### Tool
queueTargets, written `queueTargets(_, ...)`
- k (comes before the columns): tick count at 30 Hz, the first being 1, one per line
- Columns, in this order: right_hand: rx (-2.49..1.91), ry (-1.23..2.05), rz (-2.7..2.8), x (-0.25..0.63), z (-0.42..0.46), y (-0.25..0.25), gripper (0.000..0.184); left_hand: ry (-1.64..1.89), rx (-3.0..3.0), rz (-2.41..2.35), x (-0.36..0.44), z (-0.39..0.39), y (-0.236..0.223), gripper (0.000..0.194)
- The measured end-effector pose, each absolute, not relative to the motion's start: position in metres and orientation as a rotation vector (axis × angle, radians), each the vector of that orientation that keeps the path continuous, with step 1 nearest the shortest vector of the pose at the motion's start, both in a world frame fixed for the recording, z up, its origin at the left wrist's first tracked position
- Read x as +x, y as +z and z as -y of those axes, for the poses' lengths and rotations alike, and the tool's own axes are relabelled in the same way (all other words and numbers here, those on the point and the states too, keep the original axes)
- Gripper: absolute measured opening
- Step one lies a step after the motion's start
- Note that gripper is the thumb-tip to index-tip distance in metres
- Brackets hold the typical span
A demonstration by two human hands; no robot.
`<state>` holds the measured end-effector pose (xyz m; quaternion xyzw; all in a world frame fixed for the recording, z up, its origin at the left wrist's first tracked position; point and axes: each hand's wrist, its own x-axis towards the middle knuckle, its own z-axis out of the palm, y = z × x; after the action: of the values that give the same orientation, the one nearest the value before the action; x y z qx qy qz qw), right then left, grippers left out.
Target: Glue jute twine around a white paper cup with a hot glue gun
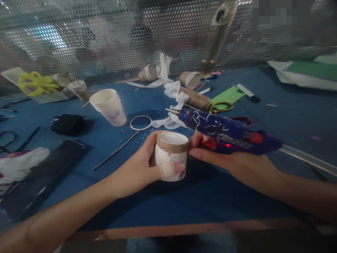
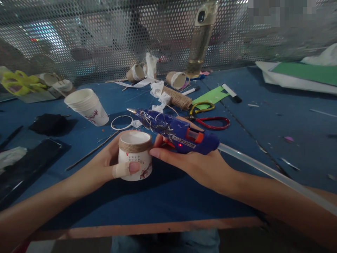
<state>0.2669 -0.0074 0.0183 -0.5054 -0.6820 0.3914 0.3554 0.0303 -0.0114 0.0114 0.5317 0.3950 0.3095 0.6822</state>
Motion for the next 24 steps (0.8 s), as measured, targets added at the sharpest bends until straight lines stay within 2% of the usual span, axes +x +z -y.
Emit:
queueTargets(14,-1.222,0.906,1.776,0.265,0.009,0.019,0.039,0.719,1.298,-0.899,0.031,0.01,0.009,0.055)
queueTargets(20,-1.141,0.975,1.744,0.27,0.009,0.013,0.023,0.844,1.217,-0.847,0.027,0.009,0.005,0.048)
queueTargets(24,-1.191,0.891,1.784,0.276,0.007,0.014,0.022,0.864,1.197,-0.852,0.025,0.009,0.006,0.044)
